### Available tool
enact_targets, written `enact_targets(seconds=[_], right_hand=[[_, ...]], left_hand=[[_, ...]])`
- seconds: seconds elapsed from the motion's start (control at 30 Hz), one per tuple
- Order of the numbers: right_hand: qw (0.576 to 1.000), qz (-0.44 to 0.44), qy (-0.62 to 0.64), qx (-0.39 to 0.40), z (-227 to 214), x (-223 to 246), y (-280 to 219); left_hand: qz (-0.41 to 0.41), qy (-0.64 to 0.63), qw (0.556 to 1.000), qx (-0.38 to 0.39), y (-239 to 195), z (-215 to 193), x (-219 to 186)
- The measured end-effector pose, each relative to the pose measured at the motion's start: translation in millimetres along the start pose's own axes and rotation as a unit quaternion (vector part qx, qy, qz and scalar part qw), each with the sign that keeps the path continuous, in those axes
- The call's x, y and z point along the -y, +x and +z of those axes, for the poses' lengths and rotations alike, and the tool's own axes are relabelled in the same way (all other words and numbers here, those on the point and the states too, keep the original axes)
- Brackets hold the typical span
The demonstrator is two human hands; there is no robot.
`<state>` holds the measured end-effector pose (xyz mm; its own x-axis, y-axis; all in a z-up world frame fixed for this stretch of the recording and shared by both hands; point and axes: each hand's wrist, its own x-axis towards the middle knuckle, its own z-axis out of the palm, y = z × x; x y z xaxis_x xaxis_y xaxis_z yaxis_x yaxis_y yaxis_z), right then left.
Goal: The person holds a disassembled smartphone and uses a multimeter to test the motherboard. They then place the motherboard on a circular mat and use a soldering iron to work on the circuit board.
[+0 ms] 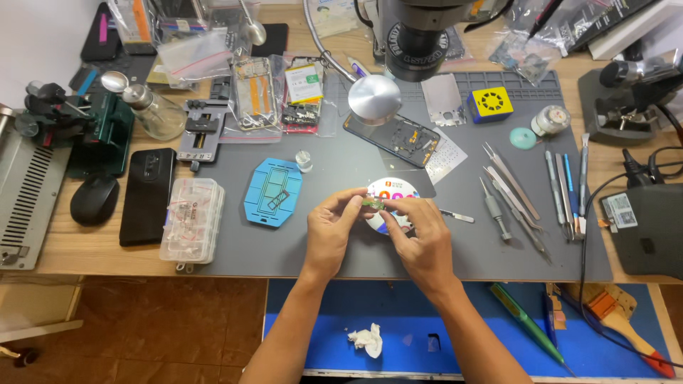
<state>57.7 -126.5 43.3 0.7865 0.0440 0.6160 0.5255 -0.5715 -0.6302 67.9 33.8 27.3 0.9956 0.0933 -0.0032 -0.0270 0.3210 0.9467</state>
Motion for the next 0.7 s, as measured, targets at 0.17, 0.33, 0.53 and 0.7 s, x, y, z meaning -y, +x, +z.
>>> enact_targets(seconds=[0.17, 0.33, 0.53, 0.7], right_hand=[[0.998, -0.031, -0.042, -0.023, 13, -9, 10], [0.998, -0.019, -0.057, -0.018, 16, -14, 10], [0.998, -0.004, -0.053, -0.016, 14, -11, 10], [0.999, 0.006, -0.043, -0.009, 12, -7, 12]], left_hand=[[0.009, -0.010, 0.999, -0.030, 7, 0, 2], [0.015, -0.028, 0.999, -0.030, 7, -1, 2], [0.009, -0.029, 0.999, -0.021, 6, 0, 0], [0.005, -0.026, 1.000, -0.017, 6, -1, 0]])
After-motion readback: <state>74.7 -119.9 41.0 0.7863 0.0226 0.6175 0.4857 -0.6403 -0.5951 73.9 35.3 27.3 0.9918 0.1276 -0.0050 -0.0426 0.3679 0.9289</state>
